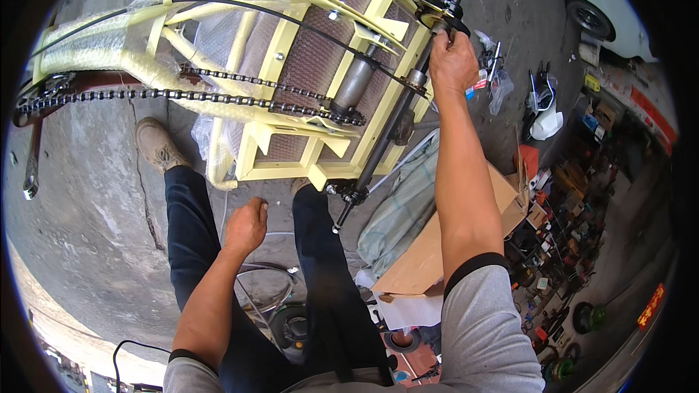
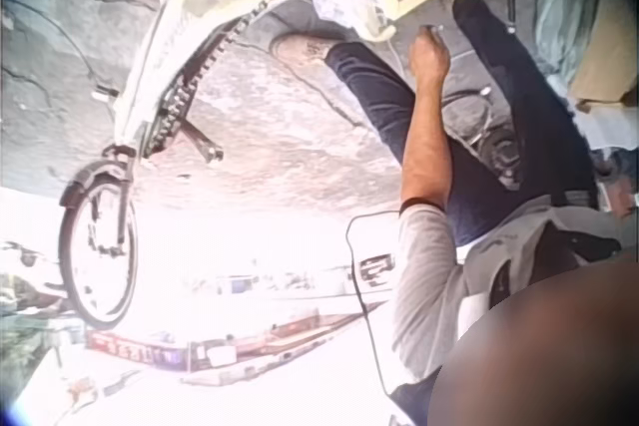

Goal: The person assembles a bicycle by routing cables, attaching the chain, and tightening bolts on the frame and crankset. The person uses a wrench and hands to secure components and align the drivetrain on an upside-down bicycle frame.

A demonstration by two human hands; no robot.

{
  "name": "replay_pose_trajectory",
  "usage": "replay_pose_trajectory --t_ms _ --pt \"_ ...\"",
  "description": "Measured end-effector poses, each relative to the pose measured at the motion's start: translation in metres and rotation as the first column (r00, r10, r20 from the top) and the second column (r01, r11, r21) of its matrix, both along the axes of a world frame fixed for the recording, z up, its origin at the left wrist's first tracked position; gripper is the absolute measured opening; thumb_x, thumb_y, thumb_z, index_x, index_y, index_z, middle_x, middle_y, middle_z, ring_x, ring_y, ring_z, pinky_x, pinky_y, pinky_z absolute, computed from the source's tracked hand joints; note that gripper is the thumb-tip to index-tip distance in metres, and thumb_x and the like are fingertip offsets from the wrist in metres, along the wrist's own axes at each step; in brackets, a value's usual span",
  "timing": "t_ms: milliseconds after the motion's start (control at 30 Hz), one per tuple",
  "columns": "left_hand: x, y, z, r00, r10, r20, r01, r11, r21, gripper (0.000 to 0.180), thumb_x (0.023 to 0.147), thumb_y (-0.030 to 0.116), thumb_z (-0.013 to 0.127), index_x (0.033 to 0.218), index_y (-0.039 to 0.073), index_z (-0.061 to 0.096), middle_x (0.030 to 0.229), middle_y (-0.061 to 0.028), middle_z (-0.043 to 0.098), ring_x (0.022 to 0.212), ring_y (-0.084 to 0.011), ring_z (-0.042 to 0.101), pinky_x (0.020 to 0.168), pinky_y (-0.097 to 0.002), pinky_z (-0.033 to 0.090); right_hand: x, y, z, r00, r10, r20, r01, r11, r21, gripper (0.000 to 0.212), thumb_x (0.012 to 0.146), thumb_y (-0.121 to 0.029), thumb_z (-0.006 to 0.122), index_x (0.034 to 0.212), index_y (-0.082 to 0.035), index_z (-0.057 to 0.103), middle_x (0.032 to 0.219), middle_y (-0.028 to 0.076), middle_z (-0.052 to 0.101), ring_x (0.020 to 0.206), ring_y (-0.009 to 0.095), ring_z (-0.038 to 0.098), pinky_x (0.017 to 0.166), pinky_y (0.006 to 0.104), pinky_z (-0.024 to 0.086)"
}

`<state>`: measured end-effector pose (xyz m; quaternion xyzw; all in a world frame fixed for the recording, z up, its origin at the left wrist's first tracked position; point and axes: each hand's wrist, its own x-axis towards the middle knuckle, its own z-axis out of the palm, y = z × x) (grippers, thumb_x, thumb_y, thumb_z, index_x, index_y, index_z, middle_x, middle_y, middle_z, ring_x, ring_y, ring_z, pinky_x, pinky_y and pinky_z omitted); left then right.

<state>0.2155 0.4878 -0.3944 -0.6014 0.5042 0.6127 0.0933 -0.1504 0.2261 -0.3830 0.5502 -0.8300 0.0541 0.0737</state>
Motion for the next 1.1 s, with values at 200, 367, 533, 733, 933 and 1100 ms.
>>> replay_pose_trajectory --t_ms 200,367,533,733,933,1100 --pt "0.001 0.0 0.001 1.0 0.003 -0.009 -0.003 1.0 -0.01 0.023 0.095 0.024 0.048 0.097 0.004 0.06 0.084 -0.0274 0.064 0.083 -0.0484 0.059 0.075 -0.0568 0.044 0.004 0.002 0.003 0.999 -0.048 0.015 0.048 0.999 -0.002 0.028 0.083 -0.039 0.06 0.089 -0.011 0.065 0.09 0.011 0.068 0.083 0.036 0.065 0.069 0.0485 0.049" --pt "0.002 0.003 -0.001 1.0 0.005 -0.03 -0.006 1.0 -0.03 0.023 0.095 0.024 0.049 0.097 0.004 0.06 0.084 -0.0271 0.064 0.082 -0.0485 0.059 0.074 -0.0566 0.044 0.006 -0.001 0.002 0.999 -0.044 -0.015 0.044 0.999 -0.024 0.031 0.084 -0.039 0.059 0.092 -0.01 0.067 0.09 0.012 0.068 0.085 0.037 0.064 0.073 0.0471 0.048" --pt "0.002 0.005 -0.003 1.0 -0.005 -0.011 0.004 0.999 -0.034 0.023 0.095 0.025 0.049 0.096 0.005 0.06 0.084 -0.0266 0.064 0.082 -0.0479 0.059 0.075 -0.0566 0.044 0.007 -0.002 -0.006 0.996 0.005 -0.088 -0.011 0.997 -0.074 0.026 0.084 -0.035 0.059 0.088 -0.01 0.061 0.088 0.013 0.067 0.079 0.038 0.064 0.066 0.0513 0.049" --pt "0.001 0.006 -0.002 0.999 0.025 -0.021 -0.025 0.999 -0.025 0.023 0.095 0.025 0.049 0.097 0.005 0.061 0.084 -0.0255 0.065 0.083 -0.0471 0.06 0.075 -0.056 0.045 0.007 -0.007 -0.014 0.994 -0.026 -0.102 0.013 0.991 -0.133 0.027 0.082 -0.036 0.061 0.081 -0.009 0.06 0.085 0.011 0.067 0.07 0.038 0.064 0.059 0.0531 0.048" --pt "0.0 0.003 -0.001 1.0 0.004 -0.012 -0.004 1.0 -0.026 0.023 0.095 0.025 0.048 0.097 0.005 0.06 0.084 -0.0254 0.065 0.083 -0.0473 0.06 0.074 -0.0561 0.045 0.008 -0.003 -0.002 0.996 -0.083 0.032 0.085 0.993 -0.078 0.027 0.081 -0.039 0.064 0.085 -0.012 0.065 0.086 0.009 0.068 0.076 0.036 0.065 0.064 0.0493 0.05" --pt "0.0 0.005 -0.002 1.0 -0.003 -0.026 0.002 1.0 -0.031 0.022 0.095 0.024 0.049 0.097 0.005 0.059 0.083 -0.0258 0.064 0.082 -0.0477 0.059 0.073 -0.0569 0.044 0.004 0.002 -0.004 0.996 0.092 -0.005 -0.092 0.985 -0.143 0.022 0.084 -0.034 0.062 0.093 -0.014 0.065 0.089 0.009 0.066 0.08 0.034 0.065 0.068 0.0474 0.05"
